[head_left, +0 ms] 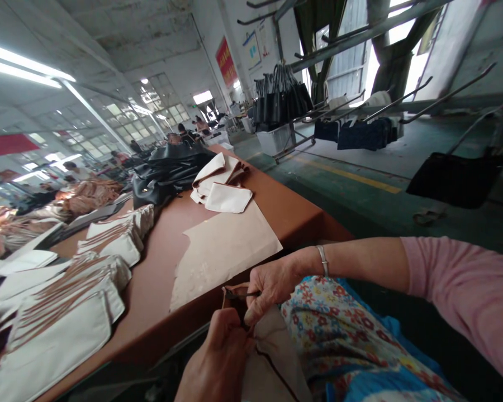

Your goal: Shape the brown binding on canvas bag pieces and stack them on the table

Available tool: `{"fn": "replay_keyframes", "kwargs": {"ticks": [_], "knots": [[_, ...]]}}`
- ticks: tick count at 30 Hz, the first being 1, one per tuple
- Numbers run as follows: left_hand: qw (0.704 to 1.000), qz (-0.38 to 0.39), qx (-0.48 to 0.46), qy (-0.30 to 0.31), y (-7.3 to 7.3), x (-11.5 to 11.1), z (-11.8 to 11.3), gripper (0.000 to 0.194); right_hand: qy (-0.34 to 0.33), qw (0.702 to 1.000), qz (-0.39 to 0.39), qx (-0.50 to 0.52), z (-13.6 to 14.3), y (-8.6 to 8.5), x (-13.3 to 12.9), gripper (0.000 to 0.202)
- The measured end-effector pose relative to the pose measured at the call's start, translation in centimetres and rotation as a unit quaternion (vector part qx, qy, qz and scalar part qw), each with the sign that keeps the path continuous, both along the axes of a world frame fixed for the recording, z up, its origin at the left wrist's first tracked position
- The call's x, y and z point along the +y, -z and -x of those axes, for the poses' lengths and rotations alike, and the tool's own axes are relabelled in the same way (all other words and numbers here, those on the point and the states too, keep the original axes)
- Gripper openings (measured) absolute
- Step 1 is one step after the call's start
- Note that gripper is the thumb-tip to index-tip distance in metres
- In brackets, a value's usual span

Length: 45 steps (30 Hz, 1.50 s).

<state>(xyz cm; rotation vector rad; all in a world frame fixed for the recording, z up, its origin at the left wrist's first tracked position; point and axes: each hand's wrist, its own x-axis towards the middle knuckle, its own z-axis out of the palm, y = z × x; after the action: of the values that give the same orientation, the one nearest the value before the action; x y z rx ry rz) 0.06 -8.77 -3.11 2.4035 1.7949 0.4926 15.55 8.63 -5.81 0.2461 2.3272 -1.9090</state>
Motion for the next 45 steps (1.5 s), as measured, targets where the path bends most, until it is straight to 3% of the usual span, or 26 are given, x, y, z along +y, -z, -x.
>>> {"fn": "replay_keyframes", "kwargs": {"ticks": [3, 5, 10, 13, 15, 18, 20, 23, 25, 28, 32, 37, 39, 42, 45], "knots": [[0.998, 0.060, 0.024, 0.028, 0.7, 0.3, 0.4, 0.020, -0.024, 0.999, -0.032, 0.028, 0.0, -0.1, 0.2, 0.035], [0.998, 0.061, 0.018, 0.027, 0.9, 0.5, 0.6, 0.018, -0.041, 0.994, -0.064, 0.074, 0.0, 0.0, 0.2, 0.031], [0.988, 0.078, -0.131, -0.012, 0.6, 1.1, 0.5, 0.017, -0.047, 0.959, -0.193, 0.203, -0.7, 0.7, -0.5, 0.023], [0.950, 0.177, -0.257, -0.019, -0.1, 1.3, 0.4, 0.022, -0.027, 0.913, -0.311, 0.263, -1.1, 1.3, -1.0, 0.022], [0.913, 0.260, -0.311, -0.056, -0.4, 1.5, 0.3, 0.031, -0.015, 0.880, -0.372, 0.296, -1.2, 1.6, -1.3, 0.024], [0.874, 0.319, -0.347, -0.121, -0.2, 1.6, 0.1, 0.037, 0.002, 0.855, -0.397, 0.334, -1.3, 1.9, -1.7, 0.026], [0.850, 0.323, -0.393, -0.136, 0.2, 1.7, -0.2, 0.037, 0.025, 0.866, -0.367, 0.339, -1.5, 1.8, -1.9, 0.026], [0.816, 0.317, -0.461, -0.144, 0.6, 1.6, -1.0, 0.037, 0.057, 0.938, -0.205, 0.272, -2.0, 1.7, -2.2, 0.030], [0.815, 0.296, -0.477, -0.146, 0.6, 1.6, -1.5, 0.036, 0.066, 0.983, -0.034, 0.166, -2.3, 1.6, -2.1, 0.035], [0.833, 0.260, -0.467, -0.144, 0.6, 1.7, -1.7, 0.035, 0.070, 0.987, 0.132, 0.052, -2.6, 1.5, -1.8, 0.047], [0.856, 0.236, -0.438, -0.142, 1.0, 1.9, -1.2, 0.032, 0.078, 0.990, 0.112, 0.045, -2.5, 0.9, -1.2, 0.059], [0.916, 0.180, -0.334, -0.132, 1.2, 1.9, -1.1, 0.028, 0.055, 0.990, -0.035, 0.127, -1.7, 0.5, -1.3, 0.035], [0.929, 0.155, -0.309, -0.135, 1.1, 1.9, -1.1, 0.030, 0.058, 0.985, -0.056, 0.154, -1.4, 0.8, -1.7, 0.033], [0.909, 0.209, -0.338, -0.127, 1.1, 2.1, -0.4, 0.031, 0.096, 0.984, 0.015, 0.148, -1.2, 1.8, -2.2, 0.031], [0.846, 0.313, -0.421, -0.097, 1.7, 2.3, 1.3, 0.037, 0.145, 0.978, 0.089, 0.118, -1.2, 2.6, -2.4, 0.032]]}}
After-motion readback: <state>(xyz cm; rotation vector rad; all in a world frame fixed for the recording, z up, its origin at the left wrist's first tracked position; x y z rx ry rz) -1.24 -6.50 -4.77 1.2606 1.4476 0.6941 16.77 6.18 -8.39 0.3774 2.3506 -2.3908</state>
